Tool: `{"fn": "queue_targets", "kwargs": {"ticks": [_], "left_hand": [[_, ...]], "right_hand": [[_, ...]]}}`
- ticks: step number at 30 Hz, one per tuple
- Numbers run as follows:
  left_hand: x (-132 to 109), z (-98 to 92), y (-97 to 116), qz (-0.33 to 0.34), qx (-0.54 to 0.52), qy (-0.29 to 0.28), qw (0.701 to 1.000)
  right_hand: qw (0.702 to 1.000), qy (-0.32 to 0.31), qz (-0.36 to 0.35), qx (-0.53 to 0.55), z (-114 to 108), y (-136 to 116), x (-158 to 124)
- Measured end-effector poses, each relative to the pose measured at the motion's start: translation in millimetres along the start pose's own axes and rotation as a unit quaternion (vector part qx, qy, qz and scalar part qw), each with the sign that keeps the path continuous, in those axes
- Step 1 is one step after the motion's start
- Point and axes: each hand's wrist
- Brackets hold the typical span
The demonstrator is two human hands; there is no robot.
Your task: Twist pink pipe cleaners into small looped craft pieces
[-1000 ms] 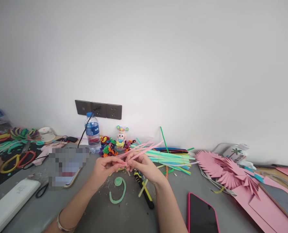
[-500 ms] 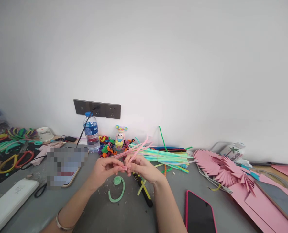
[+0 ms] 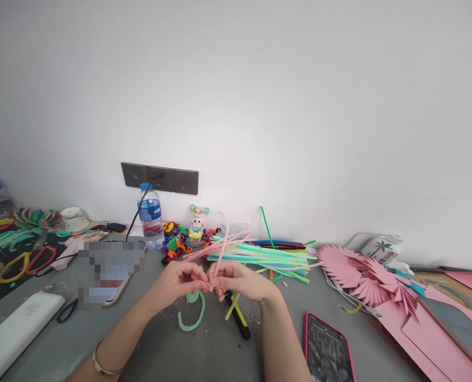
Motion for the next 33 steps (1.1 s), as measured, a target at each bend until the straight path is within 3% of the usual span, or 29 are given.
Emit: {"fn": "queue_targets", "kwargs": {"ticks": [7, 15, 23, 28, 33], "left_hand": [[1.3, -2.9, -2.6, -0.004, -0.011, -0.005, 1.0], [0.7, -3.8, -14.2, -0.029, 0.075, -0.019, 0.997], [8.5, -9.1, -10.3, 0.058, 0.013, 0.113, 0.992], [9.9, -7.8, -5.2, 0.028, -0.085, 0.139, 0.986], [9.3, -4.4, -3.9, 0.024, -0.12, 0.175, 0.977]], "right_hand": [[1.0, 0.025, 0.001, -0.018, 0.1, -1.0, 0.2], [0.989, 0.136, -0.064, -0.013, 3.2, 2.1, 6.7], [0.972, 0.206, -0.115, -0.008, 13.8, -2.7, 20.7], [0.948, 0.268, -0.148, -0.089, 16.8, -2.9, 30.2], [0.929, 0.295, -0.15, -0.166, 18.1, -0.8, 35.6]]}}
Point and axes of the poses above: each hand's wrist, its own x-axis towards the middle knuckle, its own z-axis out of the palm, y = z × x, and after that the axes turned 14 degrees about -x, right-handed
